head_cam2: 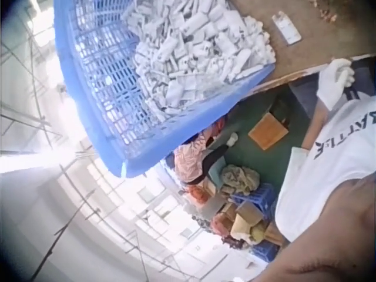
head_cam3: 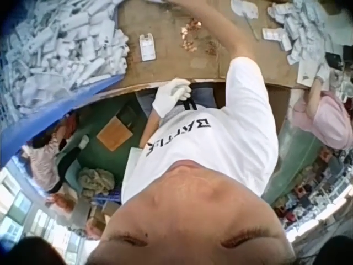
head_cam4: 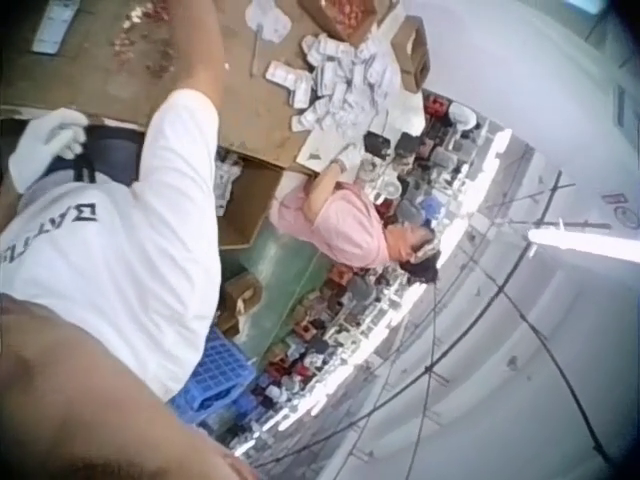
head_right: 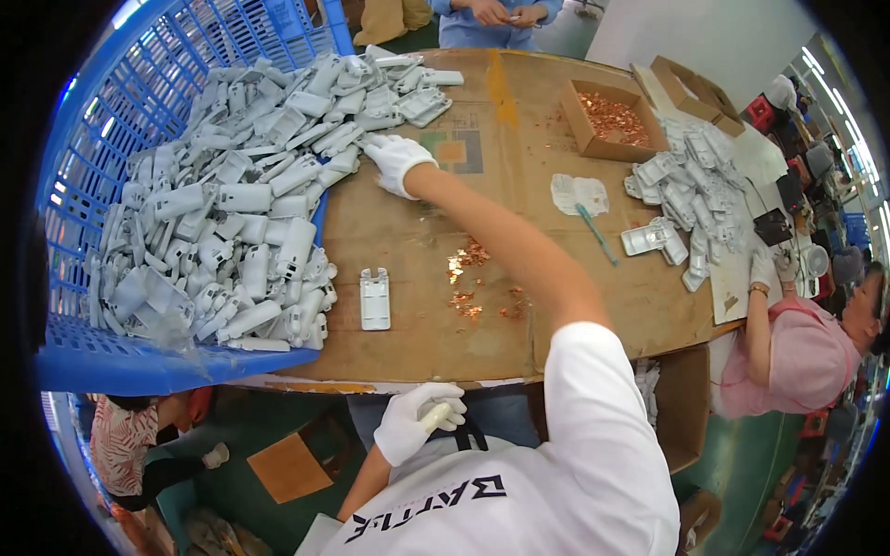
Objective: Assemble small plastic electronic components by manually inserting metal contacts into casings at a factory workbench.
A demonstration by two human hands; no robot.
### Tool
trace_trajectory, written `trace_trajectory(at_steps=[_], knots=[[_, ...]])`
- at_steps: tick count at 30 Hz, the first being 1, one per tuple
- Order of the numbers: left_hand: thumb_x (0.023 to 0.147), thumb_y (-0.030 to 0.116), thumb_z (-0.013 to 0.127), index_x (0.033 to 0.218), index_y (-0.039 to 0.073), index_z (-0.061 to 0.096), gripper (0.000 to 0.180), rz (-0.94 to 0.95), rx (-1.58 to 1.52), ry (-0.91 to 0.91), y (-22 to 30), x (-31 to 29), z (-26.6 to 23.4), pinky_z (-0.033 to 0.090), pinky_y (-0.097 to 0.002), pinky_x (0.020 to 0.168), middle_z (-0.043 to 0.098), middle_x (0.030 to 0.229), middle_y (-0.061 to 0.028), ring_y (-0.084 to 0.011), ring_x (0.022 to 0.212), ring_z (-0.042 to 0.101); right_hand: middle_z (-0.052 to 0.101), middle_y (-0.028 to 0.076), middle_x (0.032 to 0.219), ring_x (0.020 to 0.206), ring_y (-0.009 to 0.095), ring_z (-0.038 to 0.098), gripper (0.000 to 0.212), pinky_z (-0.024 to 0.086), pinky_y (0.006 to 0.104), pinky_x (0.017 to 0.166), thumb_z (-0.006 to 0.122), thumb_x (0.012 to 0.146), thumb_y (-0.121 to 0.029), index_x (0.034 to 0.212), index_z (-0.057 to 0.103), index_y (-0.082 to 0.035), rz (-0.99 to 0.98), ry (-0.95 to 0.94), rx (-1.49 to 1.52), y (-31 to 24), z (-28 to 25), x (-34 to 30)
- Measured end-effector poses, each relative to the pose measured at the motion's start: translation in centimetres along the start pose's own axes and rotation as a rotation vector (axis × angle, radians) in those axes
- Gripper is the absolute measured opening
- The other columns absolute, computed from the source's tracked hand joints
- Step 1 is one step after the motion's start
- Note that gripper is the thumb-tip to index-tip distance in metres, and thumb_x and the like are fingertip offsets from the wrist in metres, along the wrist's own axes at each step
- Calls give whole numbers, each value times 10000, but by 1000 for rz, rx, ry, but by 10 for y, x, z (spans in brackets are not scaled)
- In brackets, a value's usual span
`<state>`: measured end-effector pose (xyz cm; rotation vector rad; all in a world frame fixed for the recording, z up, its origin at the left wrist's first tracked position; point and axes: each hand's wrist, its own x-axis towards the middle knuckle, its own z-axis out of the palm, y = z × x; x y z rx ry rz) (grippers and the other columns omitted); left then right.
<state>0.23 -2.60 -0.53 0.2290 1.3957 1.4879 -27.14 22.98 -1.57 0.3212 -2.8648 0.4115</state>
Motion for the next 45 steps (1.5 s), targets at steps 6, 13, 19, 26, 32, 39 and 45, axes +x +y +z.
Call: trace_trajectory(at_steps=[6, 13, 19, 26, 32, 39, 45], knots=[[975, 15, 476, 1233, -12, 536, 267, 174, -131, 218, 11, 0, -22, 572, -315, 744, 656, 1035, -140, -208, 872, 677, 648, 140, 1091, 1031, 340, 615, 203, 507, 449, 869, 604, 815, -133, 1005, 649, -76, 90, -158, -214, 1, 0, -6], [1016, 358, 446, 1511, 49, 219, 626, 406, -652, 227, 30, 42, -38, 453, -474, 990, 406, 1430, -264, -358, 1261, 496, 598, 118, 880, 866, 322, 581, 131, 487, 410, 752, 666, 737, -64, 843, 589, -77, 141, 159, 291, -115, -63, -169], [975, 137, 508, 1463, 28, 289, 546, 196, -755, 296, 7, 46, -22, 542, -422, 838, 583, 1170, -206, -288, 976, 636, 603, 95, 936, 877, 314, 593, 208, 489, 409, 791, 686, 730, -71, 925, 616, -88, -39, 110, 393, -200, -49, -270], [939, 81, 548, 1420, 73, 314, 534, 204, -494, 281, -12, 2, 1, 568, -386, 636, 577, 967, -157, -235, 719, 628, 647, 96, 991, 929, 299, 632, 175, 513, 373, 821, 619, 822, -58, 973, 681, -121, 376, 219, 270, -84, -80, -218], [809, -101, 602, 1411, 82, 349, 678, -5, -337, -78, -50, -36, 0, 561, -384, 817, 599, 1050, -121, -241, 986, 626, 629, 82, 1060, 992, 318, 607, 245, 502, 393, 859, 586, 794, -44, 972, 714, -153, 439, -203, 66, -36, -43, -171], [801, -104, 599, 1244, 48, 475, 484, -53, -66, -65, -87, -50, -16, 514, -291, 863, 612, 1083, -87, -170, 981, 624, 629, 79, 1058, 1014, 302, 606, 236, 502, 389, 866, 584, 802, -53, 968, 714, -160, 437, -306, -31, -45, -32, -164], [824, -67, 614, 1207, 48, 498, 417, 9, 1, -7, -90, -48, -14, 526, -290, 838, 626, 1047, -73, -164, 943, 633, 621, 130, 1114, 1048, 316, 619, 191, 530, 404, 852, 586, 825, -57, 978, 695, -91, 307, -458, -229, -55, -33, -155]])
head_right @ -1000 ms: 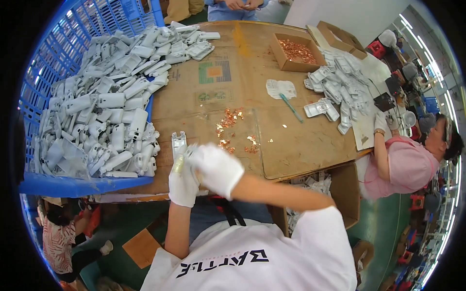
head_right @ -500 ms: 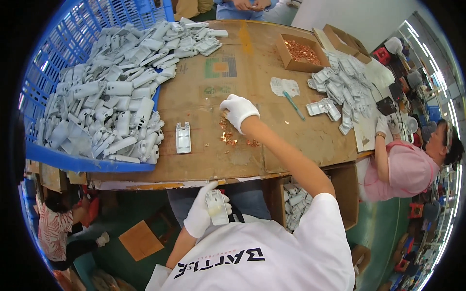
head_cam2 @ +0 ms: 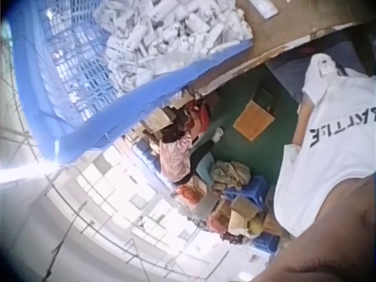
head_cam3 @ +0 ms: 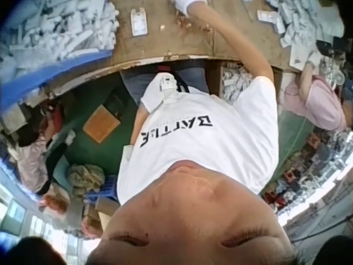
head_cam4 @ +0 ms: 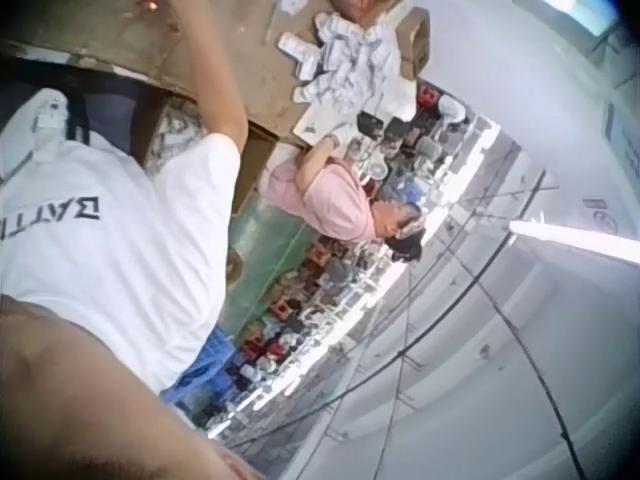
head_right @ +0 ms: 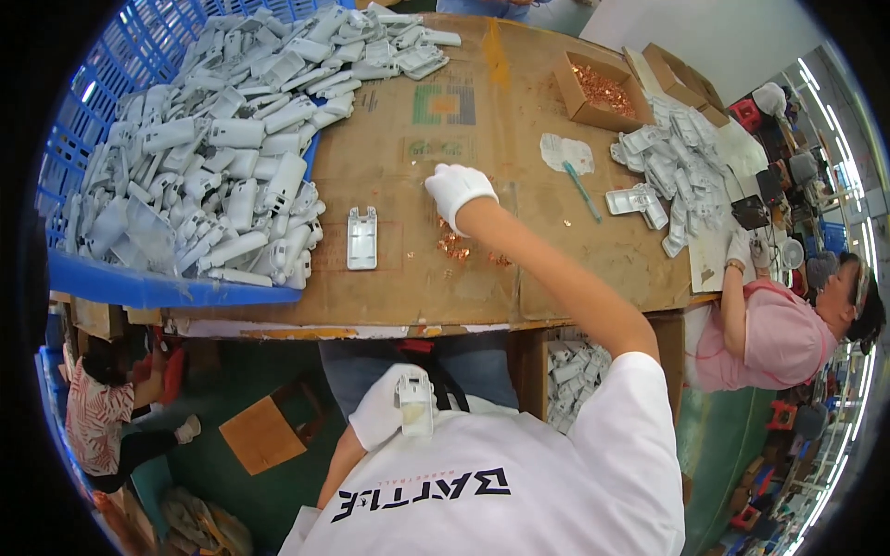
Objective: Assemble small plastic electronic components by manually inserting metal contacts into casings at a factory workbench.
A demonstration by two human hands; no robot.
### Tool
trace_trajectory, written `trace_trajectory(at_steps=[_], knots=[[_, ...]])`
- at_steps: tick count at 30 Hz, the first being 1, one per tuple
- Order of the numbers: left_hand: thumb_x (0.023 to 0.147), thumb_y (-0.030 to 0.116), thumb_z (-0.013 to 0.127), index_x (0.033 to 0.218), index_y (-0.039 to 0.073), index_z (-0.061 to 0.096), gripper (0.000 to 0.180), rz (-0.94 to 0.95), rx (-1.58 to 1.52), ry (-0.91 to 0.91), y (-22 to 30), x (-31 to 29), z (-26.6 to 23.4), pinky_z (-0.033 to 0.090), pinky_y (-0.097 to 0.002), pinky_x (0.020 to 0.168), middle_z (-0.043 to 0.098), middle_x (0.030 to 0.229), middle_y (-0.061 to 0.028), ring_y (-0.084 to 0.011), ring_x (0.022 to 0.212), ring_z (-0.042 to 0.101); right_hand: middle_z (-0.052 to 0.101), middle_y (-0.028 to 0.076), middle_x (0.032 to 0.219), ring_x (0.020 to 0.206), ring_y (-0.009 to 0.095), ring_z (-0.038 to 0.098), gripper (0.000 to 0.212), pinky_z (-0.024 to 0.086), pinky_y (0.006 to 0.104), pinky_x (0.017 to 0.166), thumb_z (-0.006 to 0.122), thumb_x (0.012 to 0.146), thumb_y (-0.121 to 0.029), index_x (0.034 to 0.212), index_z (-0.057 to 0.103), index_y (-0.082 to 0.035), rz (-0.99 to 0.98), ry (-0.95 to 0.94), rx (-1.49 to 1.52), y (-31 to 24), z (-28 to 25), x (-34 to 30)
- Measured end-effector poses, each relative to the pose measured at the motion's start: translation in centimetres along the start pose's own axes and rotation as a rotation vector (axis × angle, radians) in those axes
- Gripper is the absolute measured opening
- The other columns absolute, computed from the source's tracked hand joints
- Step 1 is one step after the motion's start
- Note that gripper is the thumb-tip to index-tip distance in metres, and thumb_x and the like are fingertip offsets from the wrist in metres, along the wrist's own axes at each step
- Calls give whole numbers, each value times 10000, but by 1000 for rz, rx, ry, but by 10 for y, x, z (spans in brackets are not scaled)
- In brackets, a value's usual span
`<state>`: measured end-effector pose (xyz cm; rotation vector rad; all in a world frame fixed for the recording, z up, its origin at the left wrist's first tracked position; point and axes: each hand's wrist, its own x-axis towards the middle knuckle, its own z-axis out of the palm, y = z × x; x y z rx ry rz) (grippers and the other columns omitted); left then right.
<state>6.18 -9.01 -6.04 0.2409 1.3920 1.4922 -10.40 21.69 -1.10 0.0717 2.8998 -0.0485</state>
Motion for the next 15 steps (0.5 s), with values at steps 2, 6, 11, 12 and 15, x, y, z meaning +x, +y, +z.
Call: trace_trajectory(at_steps=[2, 6, 11, 12, 15], knots=[[828, -44, 629, 1169, 60, 528, 371, 27, -401, 88, 8, 6, 8, 534, -297, 836, 626, 1031, -70, -154, 934, 633, 627, 109, 1017, 981, 337, 617, 135, 514, 422, 852, 598, 798, -104, 908, 676, -107, -83, 50, -85, 8, 10, 10], [779, 45, 720, 1160, 62, 564, 412, 202, 295, 486, 32, 14, 11, 529, -316, 829, 700, 1005, -133, -209, 949, 690, 627, 184, 1066, 1021, 351, 626, 169, 520, 416, 857, 614, 807, -99, 964, 669, -70, -43, 166, 167, -9, -45, -28], [778, 174, 749, 1254, 137, 470, 553, 143, 508, 517, 53, 6, 28, 541, -423, 780, 689, 995, -178, -375, 939, 663, 552, 125, 861, 843, 326, 574, 140, 483, 412, 761, 647, 771, -95, 893, 580, -78, -459, 151, 738, -80, -6, -163], [779, 180, 749, 1251, 144, 465, 552, 144, 523, 510, 55, 4, 31, 541, -429, 769, 687, 992, -175, -378, 933, 661, 548, 106, 872, 850, 311, 572, 163, 482, 405, 751, 667, 763, -91, 898, 574, -90, -431, 167, 691, -92, 16, -181], [802, 200, 727, 1234, 161, 464, 507, 163, 583, 522, 43, 0, 39, 538, -443, 749, 683, 980, -166, -387, 908, 656, 547, 76, 881, 846, 290, 563, 175, 479, 400, 731, 676, 747, -64, 888, 578, -101, -243, 271, 679, -107, 49, -207]])
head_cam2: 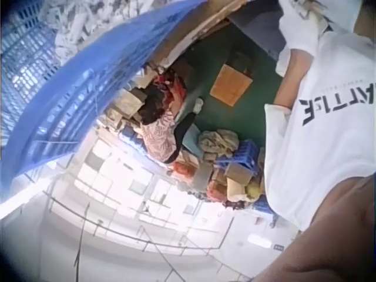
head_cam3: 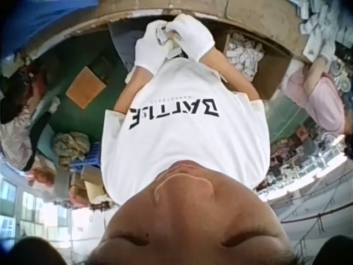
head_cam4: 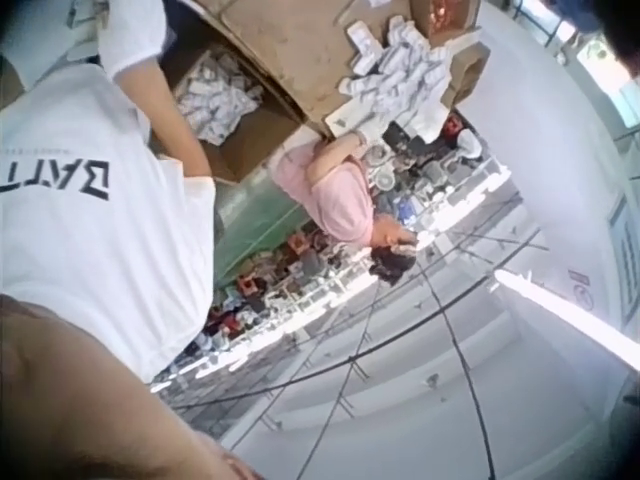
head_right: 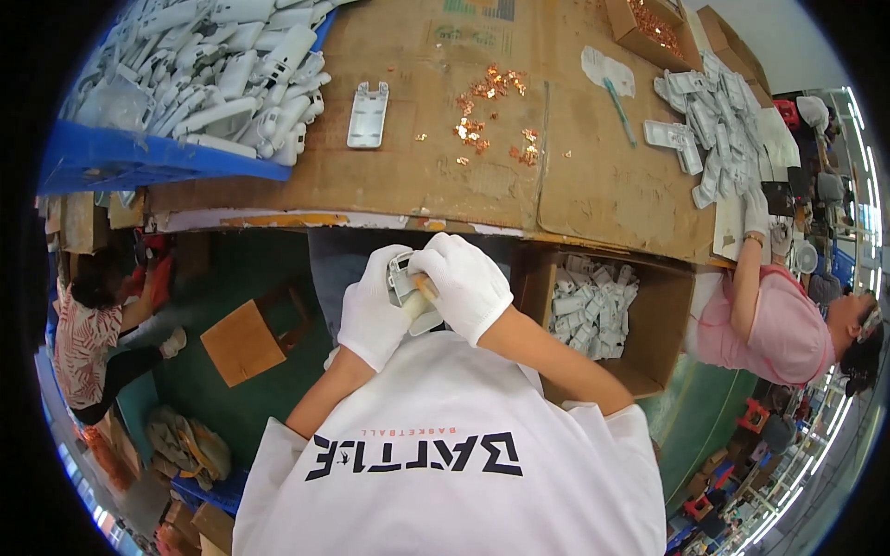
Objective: Assemble small plastic electronic components by manually inserting metal contacts into casings at a factory workbench.
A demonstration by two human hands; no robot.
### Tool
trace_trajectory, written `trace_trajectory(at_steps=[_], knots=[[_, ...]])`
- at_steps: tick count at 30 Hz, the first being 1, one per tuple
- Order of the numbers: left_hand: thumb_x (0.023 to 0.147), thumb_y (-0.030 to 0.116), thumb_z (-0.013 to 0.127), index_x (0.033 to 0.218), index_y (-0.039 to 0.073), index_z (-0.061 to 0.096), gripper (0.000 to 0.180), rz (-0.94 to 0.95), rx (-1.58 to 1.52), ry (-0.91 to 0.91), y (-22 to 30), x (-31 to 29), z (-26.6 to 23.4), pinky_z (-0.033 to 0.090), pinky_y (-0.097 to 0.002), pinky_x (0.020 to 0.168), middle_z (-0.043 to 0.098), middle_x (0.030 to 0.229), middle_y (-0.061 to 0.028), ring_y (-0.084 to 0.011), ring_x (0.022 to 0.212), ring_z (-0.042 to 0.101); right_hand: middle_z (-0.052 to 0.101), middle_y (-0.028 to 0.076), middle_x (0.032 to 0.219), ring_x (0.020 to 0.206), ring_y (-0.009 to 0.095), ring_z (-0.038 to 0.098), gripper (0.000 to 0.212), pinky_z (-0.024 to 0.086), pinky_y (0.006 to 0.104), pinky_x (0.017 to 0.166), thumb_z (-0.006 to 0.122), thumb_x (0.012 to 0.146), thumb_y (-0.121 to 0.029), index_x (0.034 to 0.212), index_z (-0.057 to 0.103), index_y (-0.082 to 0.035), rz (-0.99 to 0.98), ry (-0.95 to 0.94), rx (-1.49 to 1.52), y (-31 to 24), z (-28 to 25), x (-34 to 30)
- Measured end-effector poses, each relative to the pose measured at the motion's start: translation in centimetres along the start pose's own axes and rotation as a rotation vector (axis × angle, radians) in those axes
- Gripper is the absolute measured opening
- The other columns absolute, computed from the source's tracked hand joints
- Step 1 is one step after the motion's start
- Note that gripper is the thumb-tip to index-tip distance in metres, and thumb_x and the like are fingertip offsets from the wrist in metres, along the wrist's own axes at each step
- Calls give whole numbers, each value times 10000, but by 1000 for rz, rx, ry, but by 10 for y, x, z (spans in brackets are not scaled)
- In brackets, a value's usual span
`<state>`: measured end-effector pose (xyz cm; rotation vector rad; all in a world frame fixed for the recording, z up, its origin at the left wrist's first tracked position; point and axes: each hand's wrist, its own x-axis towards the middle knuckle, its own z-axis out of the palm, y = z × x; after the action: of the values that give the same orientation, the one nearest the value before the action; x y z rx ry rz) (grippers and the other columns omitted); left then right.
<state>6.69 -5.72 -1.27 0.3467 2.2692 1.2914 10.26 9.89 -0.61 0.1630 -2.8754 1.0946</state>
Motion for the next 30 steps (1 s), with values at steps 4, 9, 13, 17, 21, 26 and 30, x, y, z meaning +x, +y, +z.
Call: trace_trajectory(at_steps=[4, 9, 13, 17, 21, 26, 30], knots=[[824, 205, 701, 1219, 170, 474, 457, 18, 71, 2, -4, -13, 9, 536, -457, 733, 680, 961, -167, -397, 876, 651, 545, 78, 905, 858, 291, 559, 199, 482, 400, 738, 670, 743, -41, 915, 599, -113, 71, 85, -24, -11, 15, -19], [829, 195, 695, 1213, 162, 485, 439, 22, 119, -81, -16, -29, 12, 529, -465, 724, 678, 952, -178, -403, 868, 649, 546, 105, 981, 875, 321, 580, 162, 495, 383, 767, 672, 818, -76, 961, 596, -76, 461, 97, 294, -21, 14, -28], [854, 176, 657, 1197, 138, 495, 382, 52, 72, -203, -19, -39, 5, 519, -466, 741, 671, 959, -199, -407, 899, 640, 624, 156, 968, 861, 304, 644, 307, 510, 354, 750, 670, 847, -77, 1140, 593, -32, 431, -159, 209, -14, 18, -50], [865, 112, 635, 1167, 93, 535, 319, -9, 44, -226, -10, -45, -9, 526, -407, 763, 666, 980, -196, -397, 914, 642, 609, 160, 973, 885, 377, 613, 271, 511, 388, 759, 626, 847, -31, 1116, 606, -53, 314, -42, 164, -25, 26, -55], [863, 60, 601, 1113, 82, 555, 255, 77, 181, -131, -10, -44, -10, 513, -427, 759, 662, 969, -201, -403, 904, 637, 590, 159, 1021, 921, 393, 608, 195, 507, 437, 771, 596, 878, -86, 1073, 591, -93, 334, -88, 178, -35, 22, -51], [852, 37, 593, 1061, 79, 576, 214, 81, 236, -138, -17, -48, -2, 509, -441, 745, 666, 948, -199, -406, 877, 639, 608, 176, 965, 912, 395, 609, 166, 503, 421, 764, 620, 825, -53, 987, 584, -62, 460, -92, 126, -43, 28, -57], [854, 27, 578, 1050, 76, 585, 203, 47, 258, -137, -20, -49, -1, 510, -443, 738, 669, 921, -207, -406, 857, 644, 610, 184, 979, 925, 409, 603, 161, 495, 441, 783, 599, 833, -53, 992, 575, -64, 530, -166, 106, -41, 32, -57]])
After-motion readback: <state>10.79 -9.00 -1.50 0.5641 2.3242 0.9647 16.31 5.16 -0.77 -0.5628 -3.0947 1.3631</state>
